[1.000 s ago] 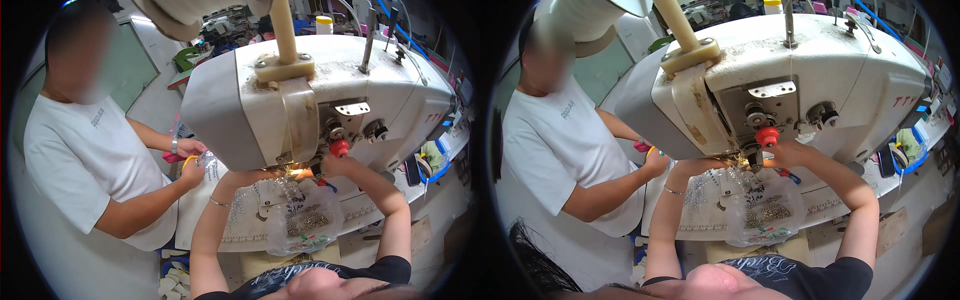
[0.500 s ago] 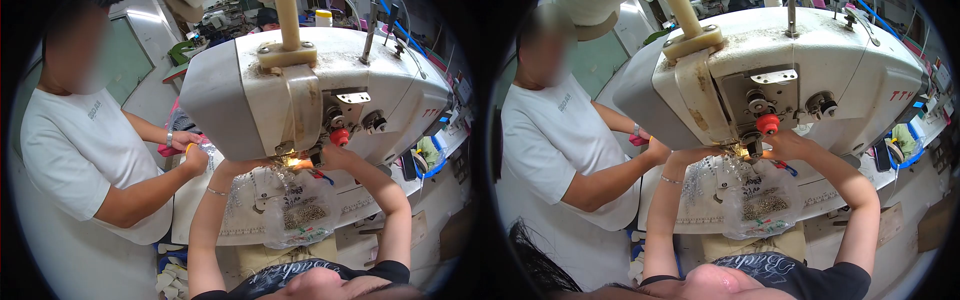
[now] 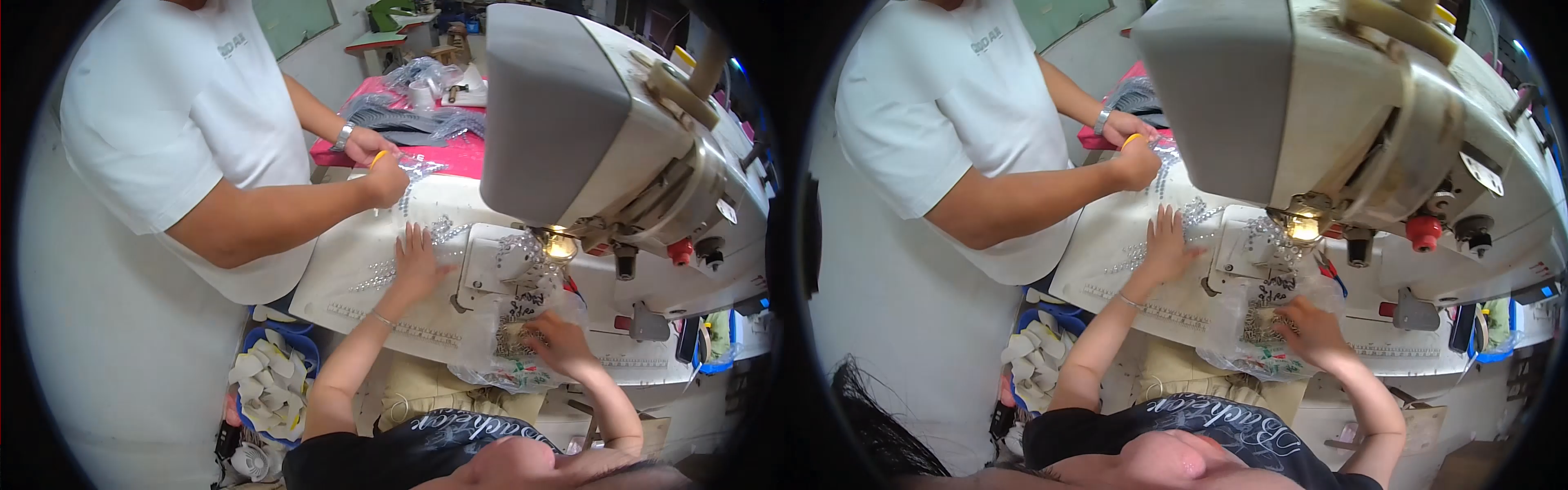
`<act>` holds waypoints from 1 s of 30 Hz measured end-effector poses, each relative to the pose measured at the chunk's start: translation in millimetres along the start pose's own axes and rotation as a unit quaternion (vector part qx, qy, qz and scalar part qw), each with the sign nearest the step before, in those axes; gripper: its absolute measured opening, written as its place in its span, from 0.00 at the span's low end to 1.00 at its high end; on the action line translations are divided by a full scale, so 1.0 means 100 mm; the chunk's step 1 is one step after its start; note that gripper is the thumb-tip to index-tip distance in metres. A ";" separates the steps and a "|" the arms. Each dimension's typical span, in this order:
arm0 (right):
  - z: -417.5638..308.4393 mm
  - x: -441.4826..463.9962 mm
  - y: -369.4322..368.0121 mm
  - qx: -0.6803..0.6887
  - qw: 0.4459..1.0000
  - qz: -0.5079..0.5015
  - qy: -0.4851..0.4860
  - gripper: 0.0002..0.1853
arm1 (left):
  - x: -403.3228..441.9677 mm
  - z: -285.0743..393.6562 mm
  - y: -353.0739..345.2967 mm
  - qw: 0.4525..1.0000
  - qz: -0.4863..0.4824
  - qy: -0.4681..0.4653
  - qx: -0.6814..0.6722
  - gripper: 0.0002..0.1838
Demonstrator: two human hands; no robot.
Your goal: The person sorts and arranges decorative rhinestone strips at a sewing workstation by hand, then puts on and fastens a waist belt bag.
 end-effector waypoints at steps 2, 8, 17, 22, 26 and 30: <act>-0.10 0.03 -0.26 -0.066 0.995 -0.070 0.000 0.16 | -0.26 -0.01 -0.20 0.996 -0.034 0.054 0.058 0.40; -0.07 0.12 -0.42 -0.054 0.990 -0.123 0.042 0.15 | -0.43 -0.27 0.02 0.978 -0.024 0.051 -0.200 0.36; -0.21 0.16 -0.35 0.016 0.993 -0.100 0.063 0.09 | -0.45 -0.30 0.43 0.963 0.103 0.129 -0.212 0.24; -0.11 0.14 -0.24 -0.008 0.996 -0.060 0.070 0.07 | -0.41 -0.20 0.55 0.976 0.149 0.047 -0.153 0.19; -0.11 0.13 -0.16 -0.002 0.998 -0.049 0.030 0.08 | -0.44 -0.14 0.72 0.971 0.170 0.047 -0.162 0.21; -0.16 0.10 -0.15 -0.008 0.999 -0.012 0.042 0.07 | -0.47 0.03 0.90 0.940 0.190 0.065 -0.276 0.26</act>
Point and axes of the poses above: each hand's wrist, its own x-axis towards the middle knuckle, its own y-axis out of the back of the hand, z = x × y, the point moved 10 cm from there along x, towards the middle knuckle, and after that the axes turned 11 degrees about -y, right-handed, at the moved point
